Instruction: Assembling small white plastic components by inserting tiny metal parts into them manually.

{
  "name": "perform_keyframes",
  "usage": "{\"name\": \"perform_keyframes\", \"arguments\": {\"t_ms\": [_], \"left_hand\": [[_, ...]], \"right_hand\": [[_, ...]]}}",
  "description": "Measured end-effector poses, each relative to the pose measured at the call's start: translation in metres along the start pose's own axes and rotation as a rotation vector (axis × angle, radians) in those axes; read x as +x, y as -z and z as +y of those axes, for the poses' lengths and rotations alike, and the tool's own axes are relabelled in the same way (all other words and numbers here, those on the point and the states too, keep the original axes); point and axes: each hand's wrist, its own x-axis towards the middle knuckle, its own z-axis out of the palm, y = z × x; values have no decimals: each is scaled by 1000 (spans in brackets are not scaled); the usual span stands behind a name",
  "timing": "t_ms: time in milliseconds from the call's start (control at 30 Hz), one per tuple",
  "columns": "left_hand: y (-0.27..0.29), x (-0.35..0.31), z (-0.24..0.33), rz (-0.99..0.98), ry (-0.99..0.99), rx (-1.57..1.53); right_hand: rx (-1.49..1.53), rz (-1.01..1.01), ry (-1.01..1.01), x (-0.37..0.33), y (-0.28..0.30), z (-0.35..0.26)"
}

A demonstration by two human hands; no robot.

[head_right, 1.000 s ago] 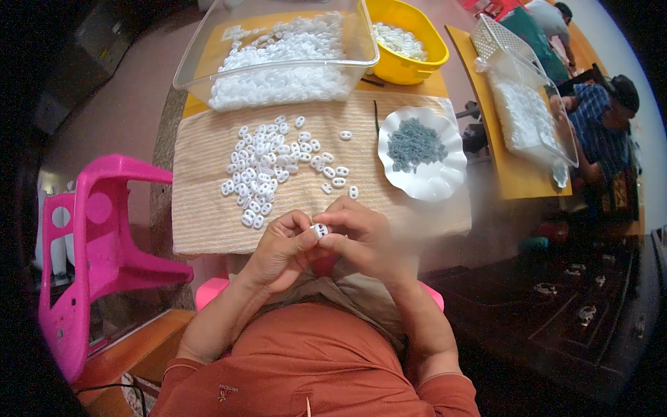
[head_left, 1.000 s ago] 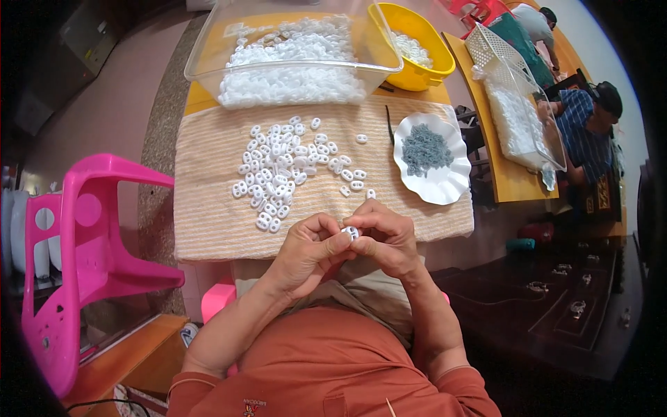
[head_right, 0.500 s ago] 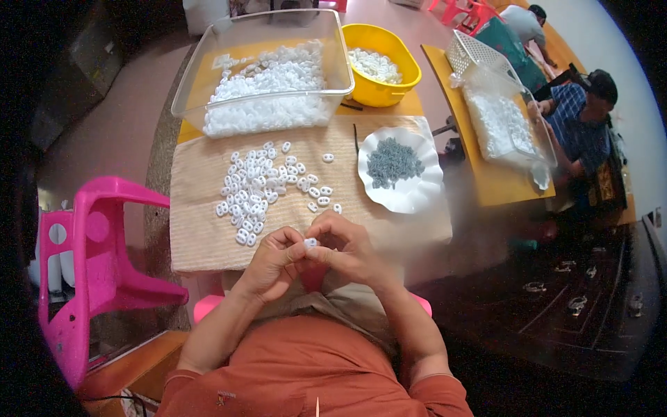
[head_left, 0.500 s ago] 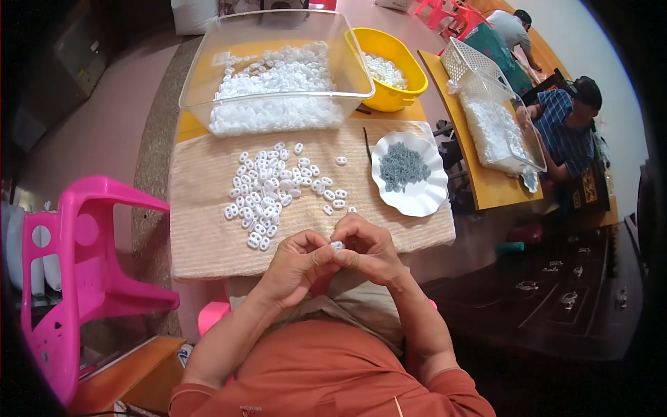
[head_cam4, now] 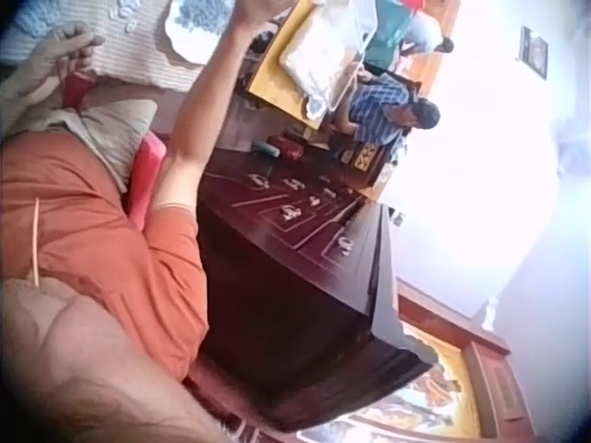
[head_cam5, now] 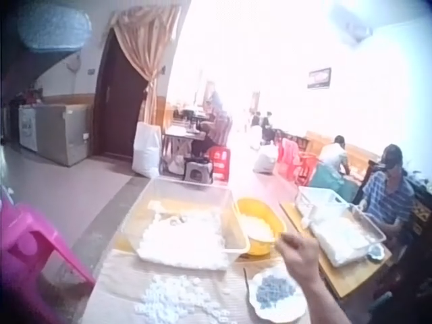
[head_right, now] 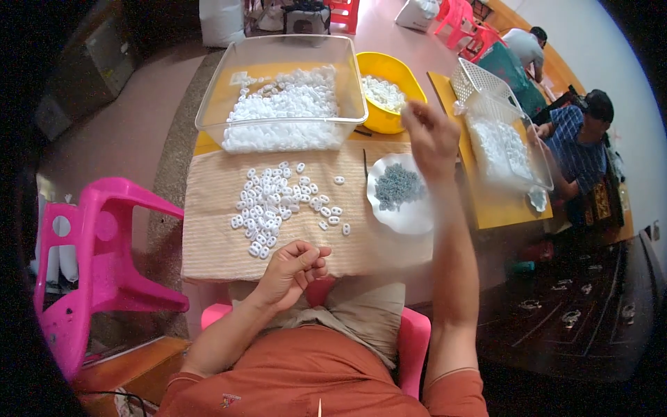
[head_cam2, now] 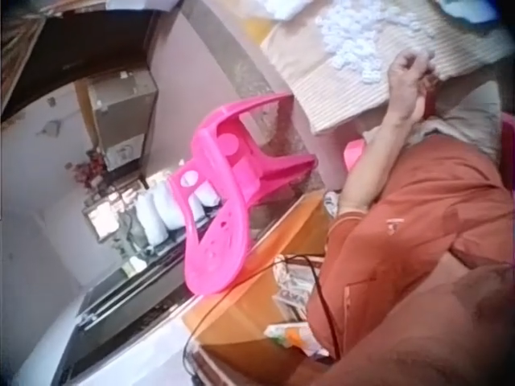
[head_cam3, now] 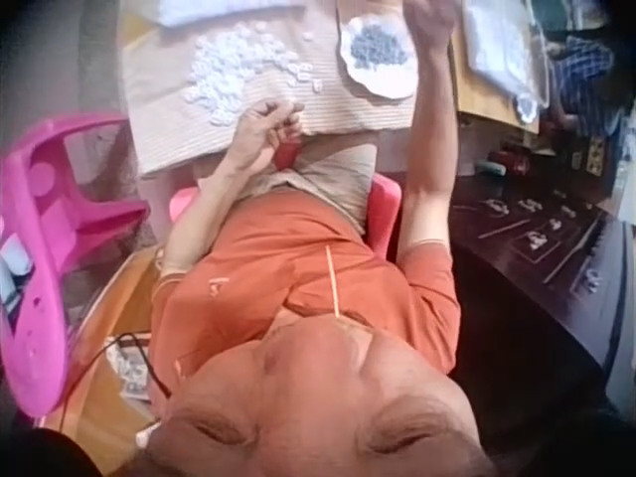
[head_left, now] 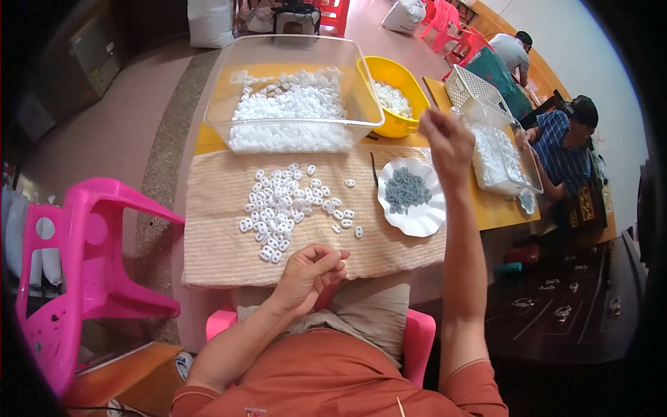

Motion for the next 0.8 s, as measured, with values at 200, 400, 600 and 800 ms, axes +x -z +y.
{"name": "perform_keyframes", "arguments": {"t_ms": [200,400,600,800], "left_hand": [[4,5,2,48,-43,-13],[5,3,2,117,-87,-1],[5,5,-1,108,-97,15],[3,2,-2,118,-117,10]], "right_hand": [[-149,-14,114,-3,-22,17],[-44,-515,-71,-109,-56,0],[-245,-595,92,-132,-58,-12],[-452,-683,131,-145,-68,-15]]}}
